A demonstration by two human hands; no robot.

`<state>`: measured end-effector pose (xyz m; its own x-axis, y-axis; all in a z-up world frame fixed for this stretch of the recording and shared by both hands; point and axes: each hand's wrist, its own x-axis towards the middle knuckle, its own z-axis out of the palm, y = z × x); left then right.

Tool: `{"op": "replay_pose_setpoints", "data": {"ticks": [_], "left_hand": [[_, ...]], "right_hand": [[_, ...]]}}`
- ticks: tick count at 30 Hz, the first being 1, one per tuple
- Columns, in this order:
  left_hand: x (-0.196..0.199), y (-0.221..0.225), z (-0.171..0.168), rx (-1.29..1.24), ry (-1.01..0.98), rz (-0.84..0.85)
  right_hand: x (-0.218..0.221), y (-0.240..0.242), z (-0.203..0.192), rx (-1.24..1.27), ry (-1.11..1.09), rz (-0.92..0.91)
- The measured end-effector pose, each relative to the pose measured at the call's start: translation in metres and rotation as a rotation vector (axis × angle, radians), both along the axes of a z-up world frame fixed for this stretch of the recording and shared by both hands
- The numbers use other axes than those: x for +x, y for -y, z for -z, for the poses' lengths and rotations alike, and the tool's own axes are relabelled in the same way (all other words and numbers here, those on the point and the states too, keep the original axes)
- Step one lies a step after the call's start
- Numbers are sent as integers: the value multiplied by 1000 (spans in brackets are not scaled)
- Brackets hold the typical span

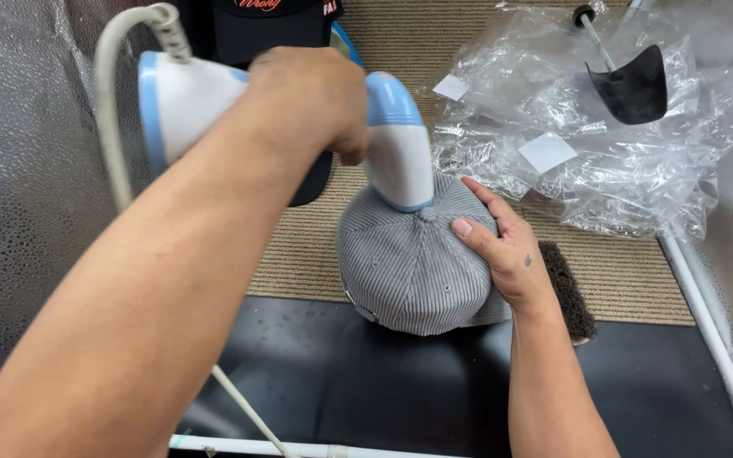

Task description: Brushing the interior and exterior of a grey cap with a wooden brush and then steaming it with a handheld steamer to remove wrinkles.

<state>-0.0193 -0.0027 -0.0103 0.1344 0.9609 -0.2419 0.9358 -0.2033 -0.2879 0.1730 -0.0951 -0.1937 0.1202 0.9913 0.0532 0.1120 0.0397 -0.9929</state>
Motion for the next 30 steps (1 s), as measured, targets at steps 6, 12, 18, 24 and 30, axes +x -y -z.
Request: {"op": "replay_pose_setpoints", "data": {"ticks": [6, 12, 18, 24, 30], "left_hand": [[44, -6, -4, -5, -73, 107], [72, -19, 5, -43, -57, 185], [62, -7, -2, -49, -36, 171], [29, -10, -1, -36, -23, 72], [-30, 10, 4, 3, 25, -17]], "right_hand": [[2, 0, -2, -18, 72, 20], [-4, 3, -9, -30, -49, -3], [1, 0, -2, -10, -12, -13], [3, 0, -2, -6, 42, -6], [-1, 1, -5, -50, -14, 6]]}}
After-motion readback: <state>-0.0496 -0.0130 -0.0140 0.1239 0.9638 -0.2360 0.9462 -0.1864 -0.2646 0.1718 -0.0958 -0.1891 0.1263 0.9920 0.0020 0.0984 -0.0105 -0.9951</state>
